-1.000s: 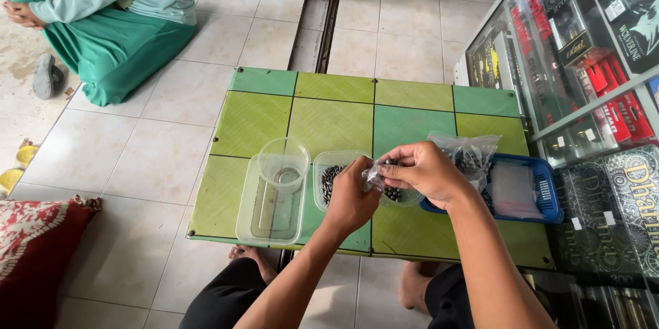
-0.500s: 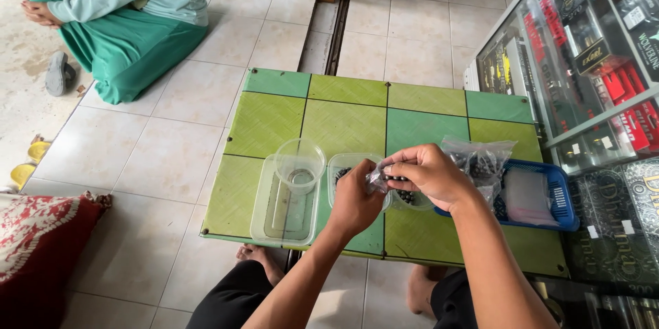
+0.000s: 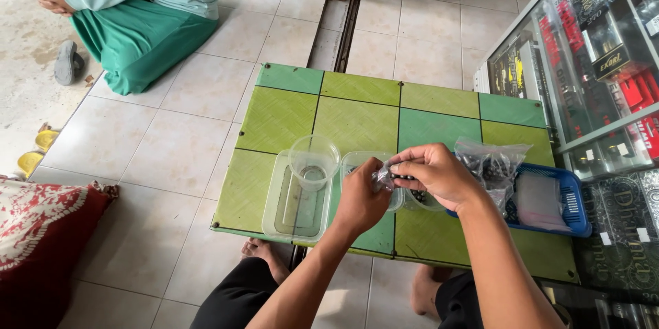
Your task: The person sorts small lead fishing weights by taking them from a large plastic bag and placing them into smaller plastic bags and containers on a table by hand.
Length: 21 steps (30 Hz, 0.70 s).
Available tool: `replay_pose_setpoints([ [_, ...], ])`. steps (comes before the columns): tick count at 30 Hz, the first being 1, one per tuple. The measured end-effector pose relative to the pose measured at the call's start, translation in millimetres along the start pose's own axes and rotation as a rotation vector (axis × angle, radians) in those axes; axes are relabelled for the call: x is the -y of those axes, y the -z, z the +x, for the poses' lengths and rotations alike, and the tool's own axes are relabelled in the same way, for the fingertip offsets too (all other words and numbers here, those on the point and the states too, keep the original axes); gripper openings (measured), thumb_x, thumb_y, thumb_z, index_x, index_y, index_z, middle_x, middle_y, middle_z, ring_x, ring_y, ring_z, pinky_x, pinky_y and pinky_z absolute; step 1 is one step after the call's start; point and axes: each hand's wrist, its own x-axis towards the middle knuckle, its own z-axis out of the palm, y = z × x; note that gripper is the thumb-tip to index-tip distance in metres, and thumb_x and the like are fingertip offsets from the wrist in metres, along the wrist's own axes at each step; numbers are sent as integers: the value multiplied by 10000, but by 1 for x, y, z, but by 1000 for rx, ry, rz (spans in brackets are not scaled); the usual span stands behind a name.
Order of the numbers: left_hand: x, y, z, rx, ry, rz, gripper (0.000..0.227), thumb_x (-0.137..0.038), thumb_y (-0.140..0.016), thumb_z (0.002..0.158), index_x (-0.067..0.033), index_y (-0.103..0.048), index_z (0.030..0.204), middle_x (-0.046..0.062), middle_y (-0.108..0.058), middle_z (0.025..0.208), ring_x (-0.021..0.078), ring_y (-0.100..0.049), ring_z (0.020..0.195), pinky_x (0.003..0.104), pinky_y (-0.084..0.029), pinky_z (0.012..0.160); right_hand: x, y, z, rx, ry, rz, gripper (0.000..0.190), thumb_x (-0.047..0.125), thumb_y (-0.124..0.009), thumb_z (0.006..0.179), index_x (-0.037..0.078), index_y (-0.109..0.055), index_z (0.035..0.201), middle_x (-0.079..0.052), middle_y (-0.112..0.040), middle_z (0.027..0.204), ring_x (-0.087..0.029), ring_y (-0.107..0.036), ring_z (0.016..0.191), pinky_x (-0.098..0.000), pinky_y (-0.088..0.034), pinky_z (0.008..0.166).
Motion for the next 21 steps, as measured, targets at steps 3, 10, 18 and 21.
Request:
replay_pose_setpoints([
  [3,-6,1,0,5,-17,8,231,-60,-631,670,-56,-585,897,202,-598,739,465,-598,723,464,-467,622,1,0,-1,-7,0,7,191,-60,-662,751,-123,-666,931,-229,-688,790,-267,-684,716,-367,-588,712],
  [10,-6,-10,3,0,-69,28,232,-50,-641,680,-58,-582,904,190,-594,730,452,-598,686,440,-480,604,-8,14,0,-34,31,-33,295,-14,-811,675,-108,-675,919,-223,-684,771,-277,-691,688,-373,-595,684],
  [18,-7,-24,7,30,-77,47,247,-71,-655,679,-72,-576,913,200,-579,734,466,-582,700,474,-453,590,9,22,-18,-50,34,-40,282,-8,-795,700,-118,-689,937,-215,-690,778,-251,-686,699,-340,-592,689],
  [21,-16,-25,8,36,-71,27,217,-77,-630,693,-82,-579,903,196,-577,721,468,-575,690,458,-449,592,13,25,-19,-64,18,-4,191,-62,-666,766,-146,-667,937,-243,-688,828,-238,-660,738,-372,-592,713],
])
